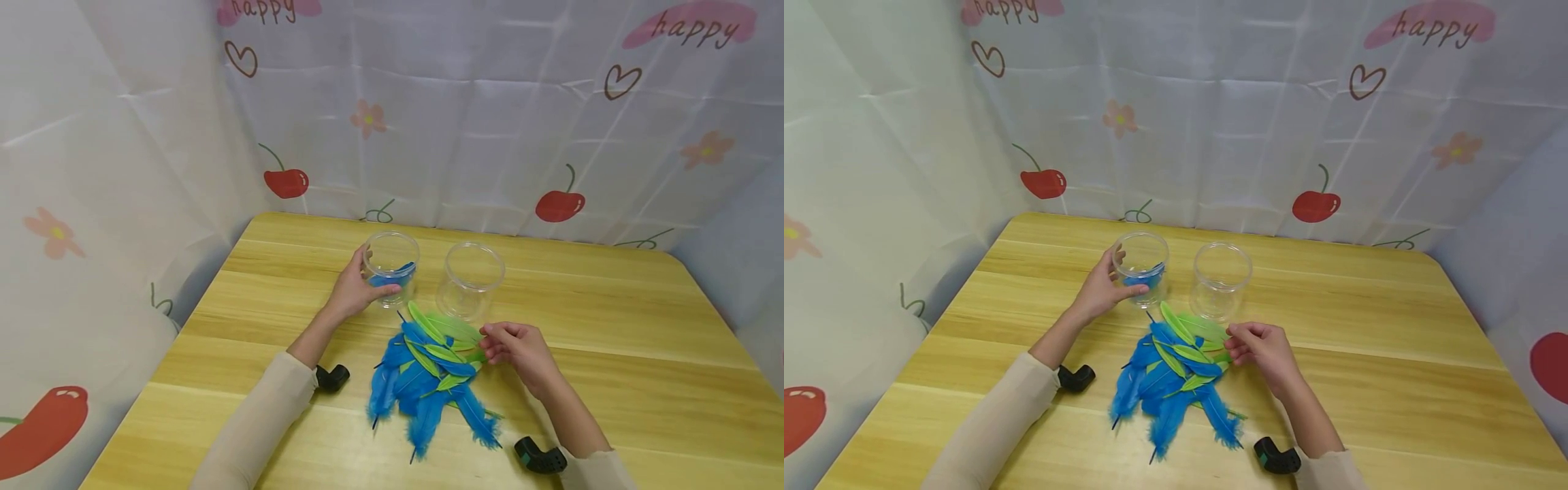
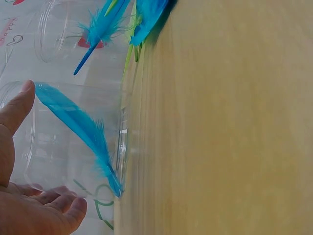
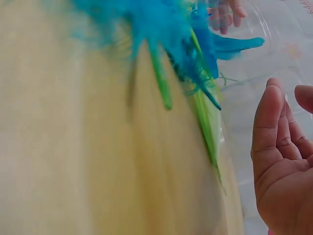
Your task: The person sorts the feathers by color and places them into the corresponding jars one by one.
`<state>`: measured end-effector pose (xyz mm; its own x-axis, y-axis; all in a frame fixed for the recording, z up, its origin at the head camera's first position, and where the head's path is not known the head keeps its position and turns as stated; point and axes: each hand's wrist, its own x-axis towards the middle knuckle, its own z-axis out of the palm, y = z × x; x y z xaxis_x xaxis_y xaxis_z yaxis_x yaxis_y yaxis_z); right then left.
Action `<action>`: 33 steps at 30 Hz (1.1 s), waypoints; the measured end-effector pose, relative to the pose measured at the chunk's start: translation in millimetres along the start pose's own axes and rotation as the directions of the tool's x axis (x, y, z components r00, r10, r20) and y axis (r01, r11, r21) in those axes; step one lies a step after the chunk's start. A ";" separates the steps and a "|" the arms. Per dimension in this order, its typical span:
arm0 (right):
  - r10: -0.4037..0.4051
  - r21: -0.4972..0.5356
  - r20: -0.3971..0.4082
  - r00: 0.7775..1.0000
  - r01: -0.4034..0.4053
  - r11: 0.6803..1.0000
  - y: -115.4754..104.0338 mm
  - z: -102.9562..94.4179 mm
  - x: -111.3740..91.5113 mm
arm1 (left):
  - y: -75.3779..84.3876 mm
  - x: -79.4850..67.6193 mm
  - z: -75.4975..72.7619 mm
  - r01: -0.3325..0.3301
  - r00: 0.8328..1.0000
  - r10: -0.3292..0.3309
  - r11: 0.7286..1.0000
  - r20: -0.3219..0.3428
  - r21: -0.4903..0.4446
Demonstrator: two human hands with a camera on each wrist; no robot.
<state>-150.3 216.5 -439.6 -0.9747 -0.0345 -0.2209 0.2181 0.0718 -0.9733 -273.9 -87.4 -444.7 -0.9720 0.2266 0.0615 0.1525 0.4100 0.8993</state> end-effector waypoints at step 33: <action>0.128 -0.195 0.215 0.968 -0.086 0.977 15.5 -4.3 -13.2 | 1.5 -0.2 0.1 -0.006 1.000 0.006 1.000 -0.001 0.000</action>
<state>-134.3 222.4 -451.6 -0.9052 -0.2386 -0.3518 0.2870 0.2676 -0.9198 -273.5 -86.7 -443.4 -0.9712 0.2282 0.0678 0.1587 0.4082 0.8990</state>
